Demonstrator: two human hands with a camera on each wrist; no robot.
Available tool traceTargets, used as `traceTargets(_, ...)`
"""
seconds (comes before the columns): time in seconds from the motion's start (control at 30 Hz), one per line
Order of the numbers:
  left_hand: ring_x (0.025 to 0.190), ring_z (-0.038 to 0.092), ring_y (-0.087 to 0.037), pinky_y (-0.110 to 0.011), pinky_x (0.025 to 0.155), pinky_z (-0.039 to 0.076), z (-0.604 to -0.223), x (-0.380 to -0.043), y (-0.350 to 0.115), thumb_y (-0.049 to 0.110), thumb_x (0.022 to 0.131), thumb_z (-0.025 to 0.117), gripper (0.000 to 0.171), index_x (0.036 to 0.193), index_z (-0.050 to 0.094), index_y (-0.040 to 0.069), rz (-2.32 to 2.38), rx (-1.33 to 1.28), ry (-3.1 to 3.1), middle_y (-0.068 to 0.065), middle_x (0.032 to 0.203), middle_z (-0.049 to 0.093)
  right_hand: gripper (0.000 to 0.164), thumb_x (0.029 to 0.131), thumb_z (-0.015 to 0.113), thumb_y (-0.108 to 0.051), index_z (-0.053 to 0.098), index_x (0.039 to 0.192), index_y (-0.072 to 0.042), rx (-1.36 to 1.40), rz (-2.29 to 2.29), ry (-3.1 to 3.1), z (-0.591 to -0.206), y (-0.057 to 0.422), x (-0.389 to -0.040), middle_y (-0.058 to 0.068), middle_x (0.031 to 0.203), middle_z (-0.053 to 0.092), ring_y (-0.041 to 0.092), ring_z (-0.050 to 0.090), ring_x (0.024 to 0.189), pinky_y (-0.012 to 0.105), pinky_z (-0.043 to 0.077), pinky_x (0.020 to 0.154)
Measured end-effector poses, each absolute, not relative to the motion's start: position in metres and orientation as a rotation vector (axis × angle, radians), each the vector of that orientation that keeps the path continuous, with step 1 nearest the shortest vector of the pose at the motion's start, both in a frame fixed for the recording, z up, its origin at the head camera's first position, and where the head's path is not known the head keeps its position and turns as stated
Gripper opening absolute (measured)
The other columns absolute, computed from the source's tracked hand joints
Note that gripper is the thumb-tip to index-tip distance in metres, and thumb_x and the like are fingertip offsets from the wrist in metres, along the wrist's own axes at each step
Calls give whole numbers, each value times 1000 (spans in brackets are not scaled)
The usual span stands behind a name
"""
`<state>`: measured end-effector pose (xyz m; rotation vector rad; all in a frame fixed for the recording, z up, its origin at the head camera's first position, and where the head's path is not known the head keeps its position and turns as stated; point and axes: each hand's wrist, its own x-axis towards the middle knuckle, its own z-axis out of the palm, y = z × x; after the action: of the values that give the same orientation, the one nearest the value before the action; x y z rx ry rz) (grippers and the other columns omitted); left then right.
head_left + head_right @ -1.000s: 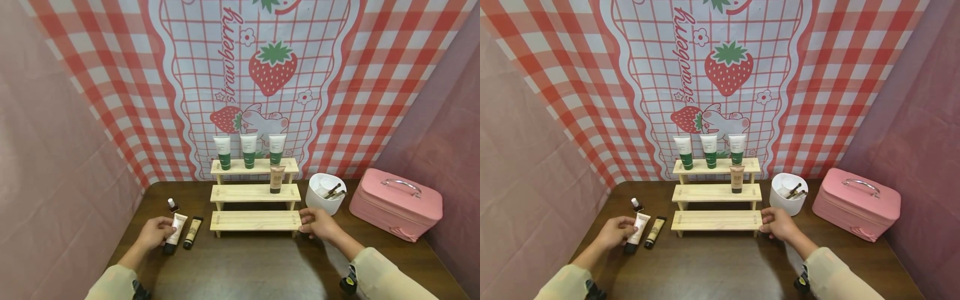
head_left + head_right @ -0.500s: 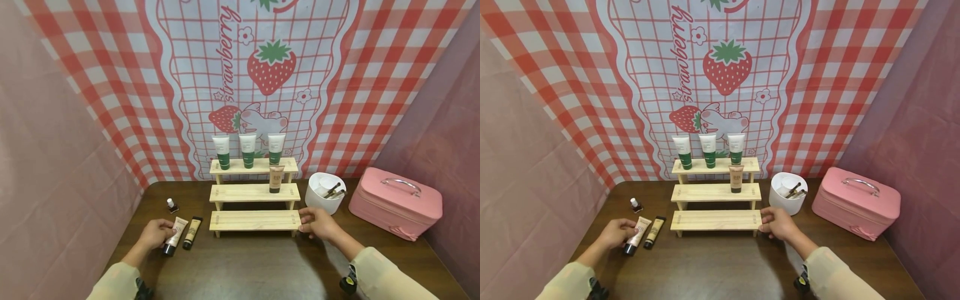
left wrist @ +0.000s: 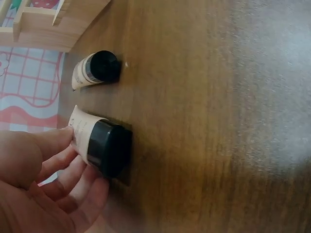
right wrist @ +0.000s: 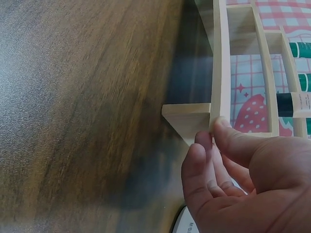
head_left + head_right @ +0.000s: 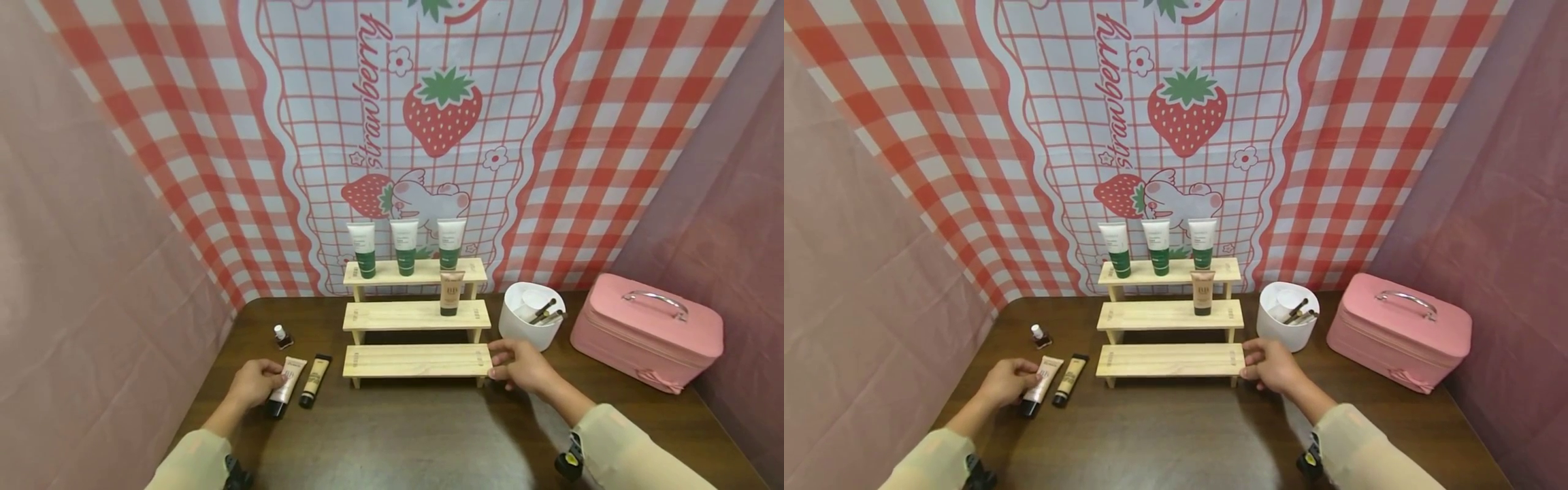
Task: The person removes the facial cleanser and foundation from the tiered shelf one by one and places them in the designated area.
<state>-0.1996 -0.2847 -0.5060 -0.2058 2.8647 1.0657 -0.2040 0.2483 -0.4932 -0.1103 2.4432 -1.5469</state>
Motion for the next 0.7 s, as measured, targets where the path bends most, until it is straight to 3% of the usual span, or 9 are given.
traceTargets(0.17,85,69,-28,-44,73,54,-491,-206,-278,19,92,71,21,102,74,1,951,-159,3049,-12,92,76,55,85,78,4,54,133,14,-119,-1537,2455,-494,249,-204,21,101,69,20,65,73,41,56,56)
traceTargets(0.27,86,69,-27,-44,75,54,-477,-214,-261,20,95,69,20,106,74,4,1000,-87,3150,-10,94,76,54,85,78,4,54,133,13,-132,-1531,2467,-494,249,-204,21,102,69,20,66,74,42,56,57)
traceTargets(0.43,85,66,-18,-36,74,54,-449,-229,-213,22,98,69,21,114,73,9,1171,189,3156,-5,96,73,54,85,78,3,54,133,13,-126,-1532,2468,-495,250,-204,20,102,70,20,66,76,42,56,58)
traceTargets(0.7,100,69,-24,-44,85,58,-412,-250,-123,24,98,71,30,126,68,12,1276,522,2949,-8,116,72,55,85,78,3,54,134,13,-132,-1527,2469,-497,250,-205,19,101,69,20,66,74,41,55,56)
